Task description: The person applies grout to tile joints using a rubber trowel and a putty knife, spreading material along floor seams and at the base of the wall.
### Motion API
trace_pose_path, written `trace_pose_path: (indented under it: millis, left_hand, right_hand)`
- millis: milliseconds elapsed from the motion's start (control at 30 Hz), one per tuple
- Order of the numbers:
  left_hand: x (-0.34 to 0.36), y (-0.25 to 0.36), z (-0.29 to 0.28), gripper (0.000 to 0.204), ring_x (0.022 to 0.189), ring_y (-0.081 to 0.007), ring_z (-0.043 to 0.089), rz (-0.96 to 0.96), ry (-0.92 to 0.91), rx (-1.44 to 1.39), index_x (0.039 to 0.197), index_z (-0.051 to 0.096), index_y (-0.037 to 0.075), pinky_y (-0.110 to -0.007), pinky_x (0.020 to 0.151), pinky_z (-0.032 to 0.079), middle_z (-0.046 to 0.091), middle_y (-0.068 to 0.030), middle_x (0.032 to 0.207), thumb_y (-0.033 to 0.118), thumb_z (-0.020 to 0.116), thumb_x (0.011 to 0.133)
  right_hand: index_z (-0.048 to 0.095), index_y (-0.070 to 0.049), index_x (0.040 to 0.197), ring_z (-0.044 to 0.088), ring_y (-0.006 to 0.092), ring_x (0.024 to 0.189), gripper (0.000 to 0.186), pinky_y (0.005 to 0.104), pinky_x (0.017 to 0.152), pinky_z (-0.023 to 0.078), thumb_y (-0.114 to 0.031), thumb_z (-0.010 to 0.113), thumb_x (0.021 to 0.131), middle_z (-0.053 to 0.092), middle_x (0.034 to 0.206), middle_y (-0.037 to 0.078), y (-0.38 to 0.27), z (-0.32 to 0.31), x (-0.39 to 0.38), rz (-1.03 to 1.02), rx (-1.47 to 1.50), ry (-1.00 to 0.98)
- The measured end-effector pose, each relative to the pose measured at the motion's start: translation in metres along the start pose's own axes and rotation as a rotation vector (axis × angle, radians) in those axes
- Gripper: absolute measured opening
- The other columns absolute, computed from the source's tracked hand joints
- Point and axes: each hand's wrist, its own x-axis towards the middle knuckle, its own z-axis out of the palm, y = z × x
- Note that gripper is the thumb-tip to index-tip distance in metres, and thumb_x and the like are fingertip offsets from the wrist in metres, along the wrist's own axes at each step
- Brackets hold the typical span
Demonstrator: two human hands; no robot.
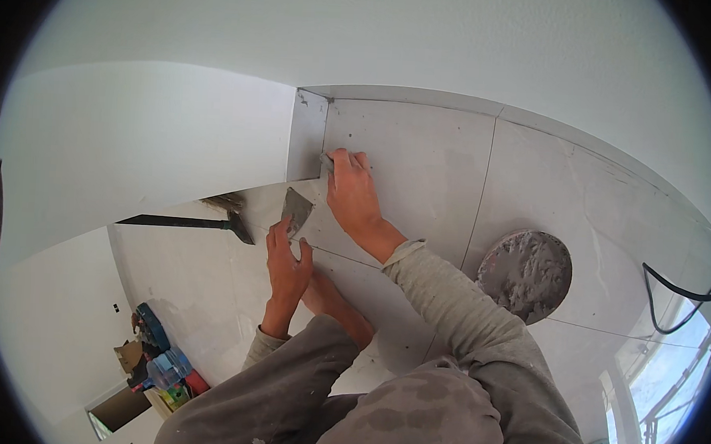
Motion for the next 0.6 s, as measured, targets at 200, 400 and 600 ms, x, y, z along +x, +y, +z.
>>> trace_pose_path:
  millis: [200,400,600]
  left_hand:
    - [-0.004,0.005,0.0,0.052,0.124,-0.0419,0.053,-0.005,0.004,0.017,0.141,0.049,-0.004,-0.049,0.104,0.046,0.057,-0.0225,0.131,0.005,0.06,0.091]
    - [0.02,0.013,0.005,0.063,0.114,-0.0367,0.056,0.195,-0.164,0.245,0.147,0.048,0.001,-0.05,0.095,0.048,0.059,-0.0207,0.123,0.006,0.065,0.086]
    - [0.066,0.03,0.03,0.083,0.093,-0.0298,0.068,0.216,-0.216,0.605,0.157,0.038,0.005,-0.045,0.075,0.054,0.066,-0.0138,0.104,0.01,0.071,0.081]
  right_hand:
    - [0.056,0.004,0.121,0.056,0.0448,0.103,0.035,0.0503,0.092,0.048,0.009,0.06,0.087,0.064,0.11,0.025,-0.004,0.023,-0.046,-0.13,-0.085,-0.016]
    - [0.055,0.004,0.12,0.06,0.0419,0.104,0.028,0.047,0.092,0.049,0.003,0.061,0.092,0.064,0.11,0.024,-0.011,-0.002,-0.075,0.123,0.117,0.036]
    - [0.054,0.004,0.117,0.066,0.0375,0.102,0.023,0.0429,0.09,0.052,-0.004,0.064,0.097,0.067,0.109,0.022,-0.014,-0.035,-0.068,0.299,0.236,0.156]
